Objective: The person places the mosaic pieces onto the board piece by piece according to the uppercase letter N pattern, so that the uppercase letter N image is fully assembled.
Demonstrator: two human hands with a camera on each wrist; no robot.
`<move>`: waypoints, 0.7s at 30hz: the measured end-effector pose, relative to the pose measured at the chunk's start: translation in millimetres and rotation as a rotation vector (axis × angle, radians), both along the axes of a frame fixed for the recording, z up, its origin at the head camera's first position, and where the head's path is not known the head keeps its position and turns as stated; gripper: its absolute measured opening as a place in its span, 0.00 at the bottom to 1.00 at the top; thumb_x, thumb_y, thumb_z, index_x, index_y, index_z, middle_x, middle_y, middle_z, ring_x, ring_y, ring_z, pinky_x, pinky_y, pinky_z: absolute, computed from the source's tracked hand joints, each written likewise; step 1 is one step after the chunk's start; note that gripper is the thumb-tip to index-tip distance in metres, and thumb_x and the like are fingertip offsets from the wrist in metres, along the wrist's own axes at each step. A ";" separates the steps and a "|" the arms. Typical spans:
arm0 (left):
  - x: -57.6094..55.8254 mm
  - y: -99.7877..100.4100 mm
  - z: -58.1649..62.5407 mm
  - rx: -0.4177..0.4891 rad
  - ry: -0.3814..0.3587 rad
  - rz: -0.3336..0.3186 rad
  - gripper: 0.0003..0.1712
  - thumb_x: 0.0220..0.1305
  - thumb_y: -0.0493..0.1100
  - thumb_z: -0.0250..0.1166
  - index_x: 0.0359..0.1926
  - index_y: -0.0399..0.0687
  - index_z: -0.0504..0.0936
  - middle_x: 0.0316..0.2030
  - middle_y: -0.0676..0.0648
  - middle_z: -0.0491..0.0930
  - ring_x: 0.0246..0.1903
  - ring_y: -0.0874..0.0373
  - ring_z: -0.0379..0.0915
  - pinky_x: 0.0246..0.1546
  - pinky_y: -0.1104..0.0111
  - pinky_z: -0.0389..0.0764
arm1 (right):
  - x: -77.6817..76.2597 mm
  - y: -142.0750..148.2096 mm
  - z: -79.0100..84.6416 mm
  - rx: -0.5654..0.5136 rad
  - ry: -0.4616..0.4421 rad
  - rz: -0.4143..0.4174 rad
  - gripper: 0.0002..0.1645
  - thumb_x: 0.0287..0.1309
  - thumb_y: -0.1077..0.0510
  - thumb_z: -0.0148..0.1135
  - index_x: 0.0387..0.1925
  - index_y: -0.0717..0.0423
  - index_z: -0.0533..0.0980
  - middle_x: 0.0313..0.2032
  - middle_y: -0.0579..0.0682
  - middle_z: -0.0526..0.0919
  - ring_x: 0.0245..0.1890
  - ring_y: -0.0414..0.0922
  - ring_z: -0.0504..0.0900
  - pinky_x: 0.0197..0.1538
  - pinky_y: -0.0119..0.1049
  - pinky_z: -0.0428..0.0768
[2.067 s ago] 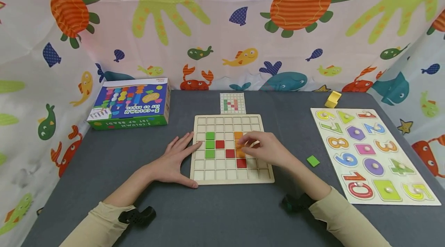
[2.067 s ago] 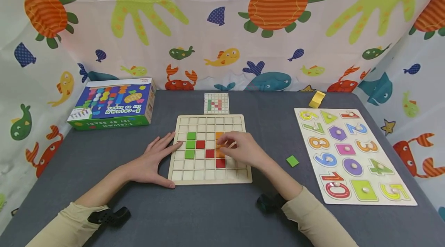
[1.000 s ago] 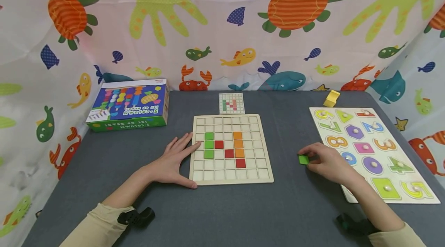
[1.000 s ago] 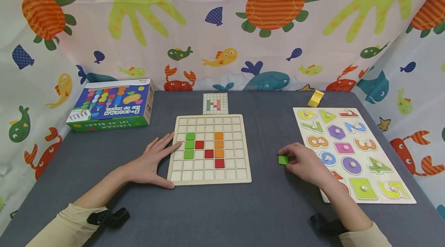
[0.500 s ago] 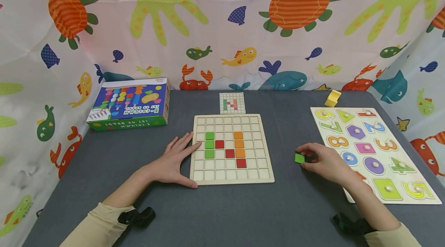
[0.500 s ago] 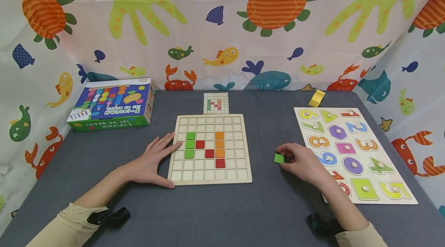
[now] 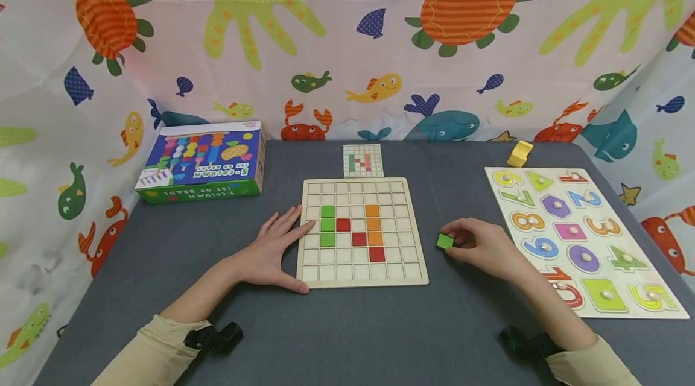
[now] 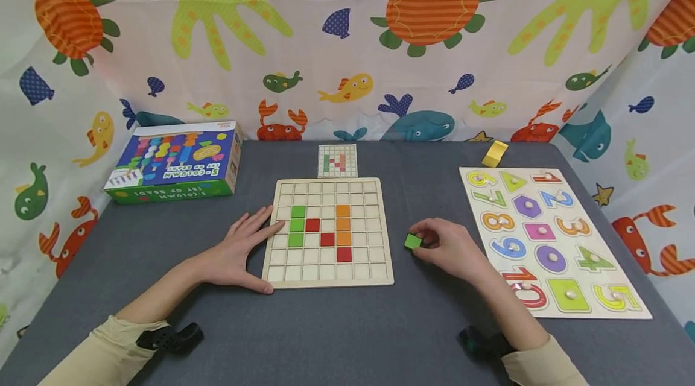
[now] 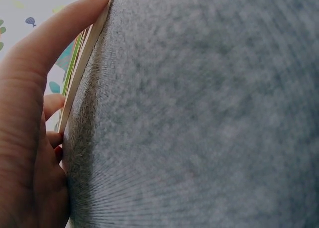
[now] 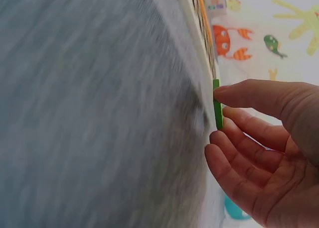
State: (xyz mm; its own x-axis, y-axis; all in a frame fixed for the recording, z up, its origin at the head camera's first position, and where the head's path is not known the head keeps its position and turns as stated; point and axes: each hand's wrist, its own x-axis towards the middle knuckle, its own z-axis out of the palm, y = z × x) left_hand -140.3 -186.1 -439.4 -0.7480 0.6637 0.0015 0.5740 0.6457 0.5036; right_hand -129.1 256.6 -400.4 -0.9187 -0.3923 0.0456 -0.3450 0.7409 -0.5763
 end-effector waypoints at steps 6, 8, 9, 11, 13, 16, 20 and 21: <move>0.9 -0.2 1.2 -0.012 -0.005 0.007 0.68 0.41 0.75 0.71 0.77 0.51 0.51 0.76 0.40 0.36 0.75 0.45 0.29 0.67 0.42 0.33 | -7.6 -26.9 3.8 -0.067 -0.026 0.051 0.19 0.54 0.60 0.72 0.49 0.55 0.81 0.38 0.44 0.82 0.38 0.43 0.79 0.42 0.39 0.81; 0.7 -0.1 0.8 -0.010 -0.001 0.006 0.68 0.41 0.75 0.71 0.77 0.51 0.52 0.76 0.39 0.36 0.75 0.44 0.29 0.67 0.41 0.33 | -9.7 -36.9 4.7 -0.084 -0.030 0.068 0.19 0.54 0.60 0.72 0.49 0.55 0.81 0.37 0.44 0.82 0.38 0.43 0.79 0.42 0.40 0.81; 0.9 -0.1 1.1 -0.010 -0.002 0.006 0.68 0.41 0.75 0.71 0.77 0.51 0.52 0.76 0.39 0.36 0.75 0.44 0.29 0.67 0.41 0.33 | -10.4 -42.1 5.1 -0.091 -0.031 0.077 0.19 0.54 0.60 0.72 0.49 0.56 0.81 0.37 0.45 0.82 0.37 0.44 0.78 0.41 0.40 0.81; 1.0 0.0 1.4 -0.008 -0.002 0.004 0.68 0.41 0.75 0.71 0.77 0.51 0.52 0.76 0.39 0.36 0.75 0.44 0.29 0.67 0.41 0.33 | -11.4 -52.7 5.4 -0.104 -0.036 0.095 0.19 0.53 0.60 0.72 0.48 0.56 0.80 0.37 0.45 0.82 0.37 0.44 0.79 0.41 0.40 0.81; 0.9 -0.1 1.0 -0.006 0.000 0.004 0.68 0.41 0.75 0.71 0.77 0.51 0.52 0.76 0.39 0.36 0.75 0.44 0.29 0.67 0.41 0.33 | -12.2 -64.0 5.1 -0.115 -0.043 0.119 0.19 0.53 0.61 0.72 0.48 0.56 0.80 0.37 0.45 0.82 0.37 0.44 0.79 0.41 0.39 0.80; 0.9 -0.3 0.3 -0.002 0.005 0.003 0.68 0.41 0.75 0.71 0.77 0.51 0.52 0.76 0.40 0.37 0.75 0.44 0.30 0.67 0.41 0.34 | -12.3 -82.8 3.4 -0.154 -0.074 0.163 0.18 0.54 0.61 0.72 0.48 0.56 0.80 0.39 0.45 0.83 0.37 0.44 0.79 0.42 0.37 0.81; 0.5 -0.7 -0.4 -0.001 0.009 0.003 0.68 0.41 0.75 0.71 0.77 0.51 0.52 0.76 0.40 0.36 0.75 0.44 0.30 0.67 0.41 0.34 | -10.7 -109.3 -0.3 -0.199 -0.104 0.232 0.16 0.53 0.61 0.72 0.45 0.55 0.81 0.36 0.45 0.82 0.36 0.43 0.79 0.43 0.35 0.81; 0.3 -0.5 -0.4 0.000 0.010 0.002 0.68 0.41 0.75 0.71 0.77 0.51 0.52 0.76 0.40 0.36 0.75 0.44 0.30 0.67 0.41 0.34 | -10.0 -115.5 -1.1 -0.199 -0.100 0.247 0.16 0.53 0.61 0.72 0.45 0.55 0.81 0.35 0.45 0.82 0.36 0.42 0.79 0.42 0.34 0.81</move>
